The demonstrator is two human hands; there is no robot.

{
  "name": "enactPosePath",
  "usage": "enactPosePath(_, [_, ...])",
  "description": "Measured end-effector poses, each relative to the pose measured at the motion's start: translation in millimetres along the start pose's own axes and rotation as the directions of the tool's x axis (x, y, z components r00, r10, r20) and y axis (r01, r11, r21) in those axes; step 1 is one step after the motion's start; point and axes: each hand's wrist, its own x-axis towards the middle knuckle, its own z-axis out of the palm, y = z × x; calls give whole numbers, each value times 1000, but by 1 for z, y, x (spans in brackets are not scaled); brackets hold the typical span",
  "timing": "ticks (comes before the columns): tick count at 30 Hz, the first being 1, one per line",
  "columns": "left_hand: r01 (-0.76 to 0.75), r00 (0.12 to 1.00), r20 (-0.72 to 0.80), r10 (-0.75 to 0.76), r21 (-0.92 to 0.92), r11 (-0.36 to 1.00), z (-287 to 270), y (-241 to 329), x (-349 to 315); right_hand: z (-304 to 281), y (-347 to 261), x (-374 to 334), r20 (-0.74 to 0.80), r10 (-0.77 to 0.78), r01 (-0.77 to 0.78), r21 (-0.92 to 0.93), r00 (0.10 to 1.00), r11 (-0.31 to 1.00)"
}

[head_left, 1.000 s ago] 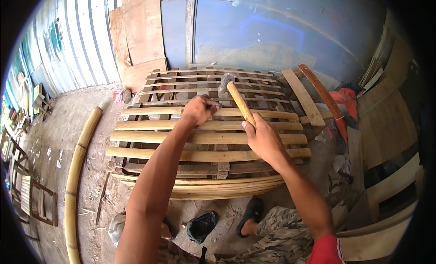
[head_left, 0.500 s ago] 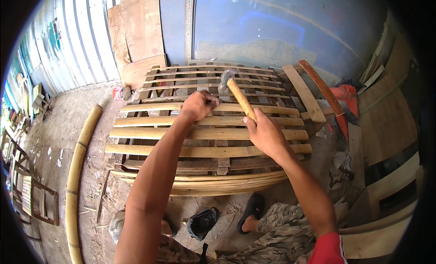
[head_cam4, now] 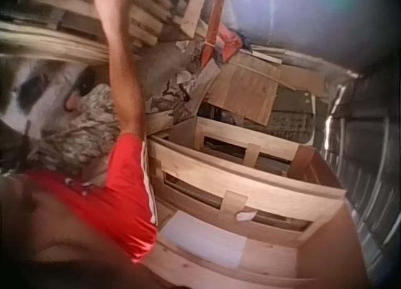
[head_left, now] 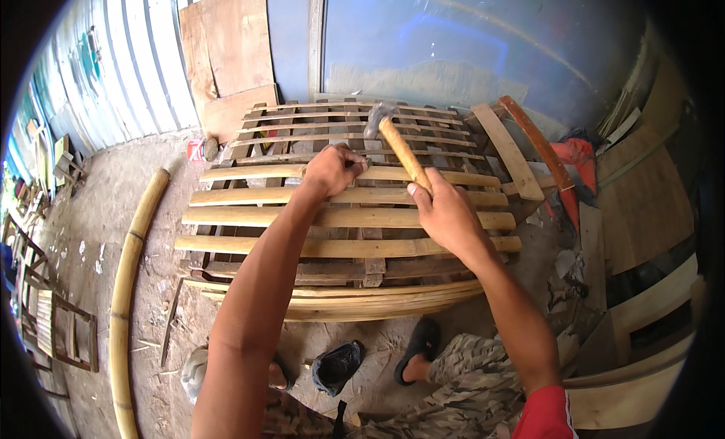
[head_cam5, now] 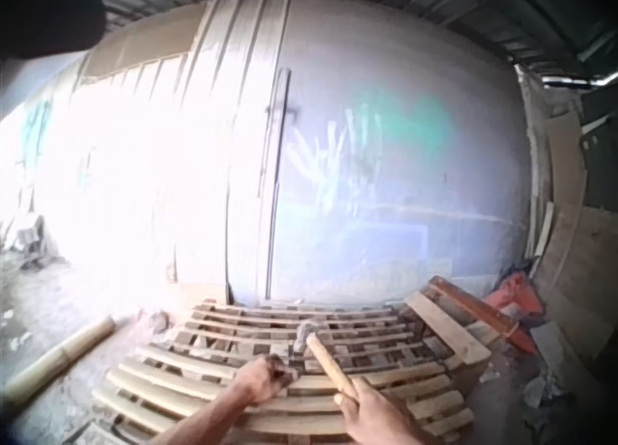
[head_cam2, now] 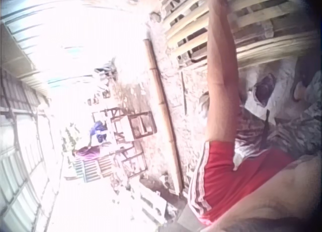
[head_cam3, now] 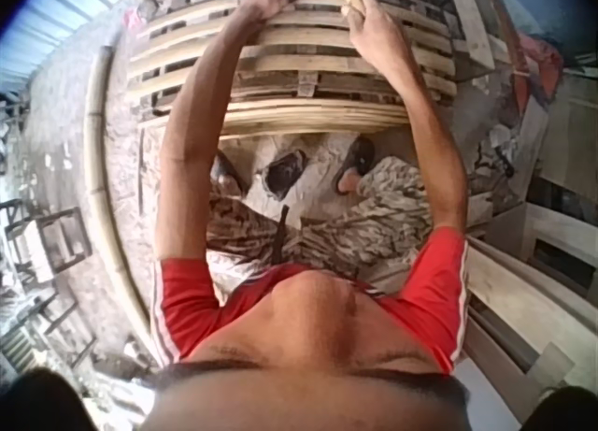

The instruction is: The person uses a hammer to drive nails into bamboo slats arranged on a wooden pallet, securing them in place. The person repeatedly picks up nails and hammers them into the slats across the frame.

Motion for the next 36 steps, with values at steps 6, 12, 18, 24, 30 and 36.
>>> enactPosePath(6, [42, 999, 20, -42, 41, 998, -3, 1, 1, 2, 8, 4, 26, -14, 15, -56, 1000, 998])
enactPosePath(12, [66, 997, 48, -68, 26, 997, -4, 7, -1, 5, 15, 2, 88, 16, -6, -114, 996, 993])
enactPosePath(18, [73, 996, 44, -73, 12, 997, -2, 2, 1, 12, 11, 2, -92, -42, 42, -1, 995, 999])
enactPosePath(24, [-10, 1000, -10, 10, 18, 1000, 1, -3, -1, 11, 13, 5, -43, -30, 28, -38, 999, 999])
enactPosePath(30, [20, 1000, -10, -19, 56, 998, 0, -2, 1, 5, 12, 2, 27, -39, 40, -32, 999, 999])
enactPosePath(36, [1, 1000, 31, -2, 2, 1000, -2, -2, 0, 7, 16, 5, 74, 5, 0, -73, 997, 997])
